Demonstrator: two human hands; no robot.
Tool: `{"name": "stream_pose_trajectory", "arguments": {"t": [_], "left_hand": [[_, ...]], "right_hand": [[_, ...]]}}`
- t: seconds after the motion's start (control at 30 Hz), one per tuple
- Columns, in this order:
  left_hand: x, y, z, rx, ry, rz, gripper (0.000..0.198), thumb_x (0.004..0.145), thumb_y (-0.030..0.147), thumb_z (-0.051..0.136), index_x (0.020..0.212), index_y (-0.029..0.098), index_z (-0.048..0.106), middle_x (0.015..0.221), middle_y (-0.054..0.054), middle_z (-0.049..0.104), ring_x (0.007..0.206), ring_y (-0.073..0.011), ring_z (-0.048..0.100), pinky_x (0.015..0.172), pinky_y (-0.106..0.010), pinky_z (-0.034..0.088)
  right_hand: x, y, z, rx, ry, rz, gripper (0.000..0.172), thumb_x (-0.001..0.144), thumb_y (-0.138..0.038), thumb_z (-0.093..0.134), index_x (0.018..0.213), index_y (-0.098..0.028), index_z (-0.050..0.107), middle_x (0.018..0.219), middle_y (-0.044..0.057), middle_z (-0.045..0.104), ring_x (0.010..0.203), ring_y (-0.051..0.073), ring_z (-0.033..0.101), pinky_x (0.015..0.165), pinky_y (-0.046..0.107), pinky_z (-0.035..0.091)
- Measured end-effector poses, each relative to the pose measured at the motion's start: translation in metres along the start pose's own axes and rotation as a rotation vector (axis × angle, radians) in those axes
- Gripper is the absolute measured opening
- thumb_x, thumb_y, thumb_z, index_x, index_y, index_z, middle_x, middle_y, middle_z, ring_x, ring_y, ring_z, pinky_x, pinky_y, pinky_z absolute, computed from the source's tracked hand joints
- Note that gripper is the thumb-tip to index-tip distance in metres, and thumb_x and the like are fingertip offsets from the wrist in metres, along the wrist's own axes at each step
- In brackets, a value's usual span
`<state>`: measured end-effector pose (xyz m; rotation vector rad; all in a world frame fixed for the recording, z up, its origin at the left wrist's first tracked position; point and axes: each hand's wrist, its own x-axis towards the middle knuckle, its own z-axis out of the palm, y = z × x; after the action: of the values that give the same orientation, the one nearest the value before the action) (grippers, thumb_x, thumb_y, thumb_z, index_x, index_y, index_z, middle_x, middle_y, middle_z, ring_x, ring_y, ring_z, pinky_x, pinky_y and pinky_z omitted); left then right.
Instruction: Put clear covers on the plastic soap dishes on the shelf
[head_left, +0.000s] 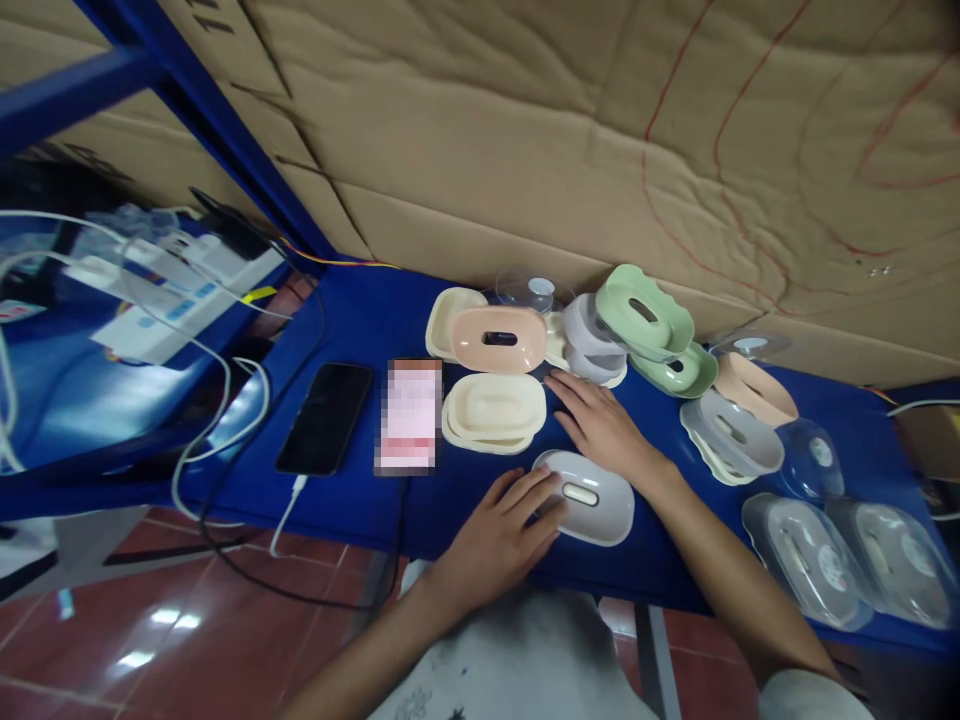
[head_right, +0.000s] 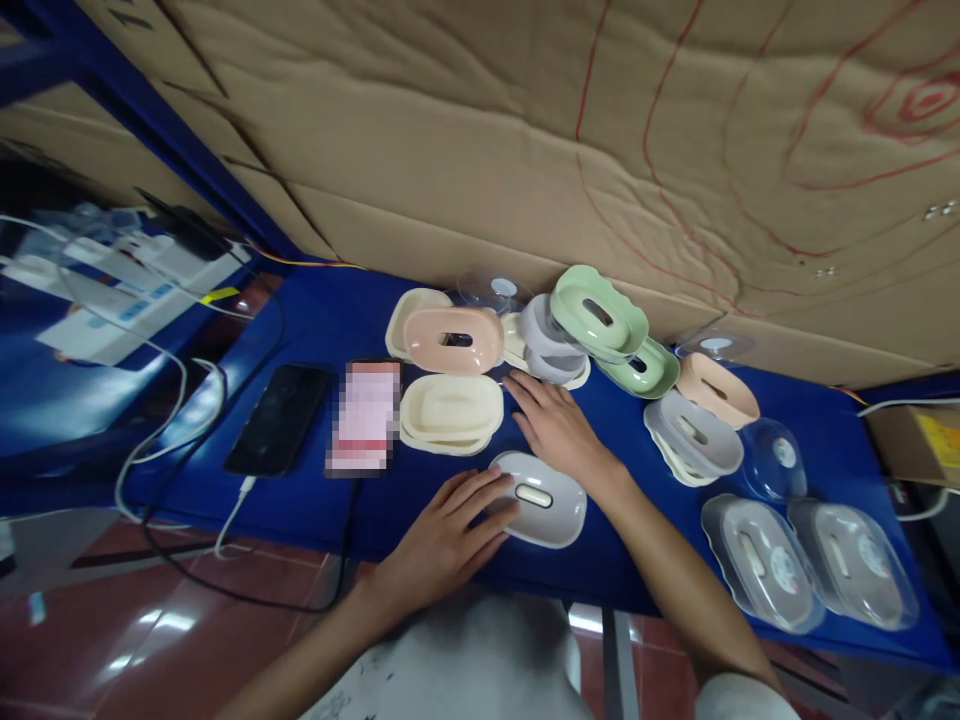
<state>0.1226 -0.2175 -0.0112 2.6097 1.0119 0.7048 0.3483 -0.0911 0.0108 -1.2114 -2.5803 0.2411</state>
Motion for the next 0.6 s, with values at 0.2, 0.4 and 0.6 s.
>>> {"name": "stream_pose_trajectory", "arguments": {"t": [0.2,0.4,0.6], "left_hand": [[-0.011,0.001,-0.002,-0.006,0.039,-0.017,0.029,0.108,0.020,0.057,0.135,0.020,0.067,0.152,-0.012,0.063,0.150,-0.0278,0.051,0.122,-0.049,0.046],[-0.013,-0.001,-0.005,-0.025,0.011,-0.034,0.028,0.106,0.021,0.062,0.133,0.024,0.068,0.153,-0.012,0.061,0.151,-0.0305,0.049,0.128,-0.060,0.036],[-0.012,-0.003,-0.004,-0.026,0.033,0.000,0.028,0.107,0.021,0.060,0.134,0.022,0.067,0.151,-0.013,0.062,0.151,-0.0321,0.049,0.128,-0.064,0.038]], "right_hand": [[-0.016,0.001,0.000,-0.142,0.070,0.034,0.049,0.107,-0.035,0.059,0.153,-0.018,0.059,0.132,0.017,0.068,0.122,0.033,0.064,0.104,0.050,0.055],[-0.039,0.001,-0.001,-0.152,0.126,-0.006,0.043,0.108,-0.035,0.060,0.150,-0.023,0.060,0.148,0.015,0.065,0.142,0.031,0.055,0.115,0.051,0.047],[-0.076,0.007,0.001,-0.213,0.109,0.070,0.061,0.104,-0.043,0.067,0.161,-0.028,0.052,0.130,0.015,0.069,0.125,0.033,0.063,0.107,0.052,0.051]]}}
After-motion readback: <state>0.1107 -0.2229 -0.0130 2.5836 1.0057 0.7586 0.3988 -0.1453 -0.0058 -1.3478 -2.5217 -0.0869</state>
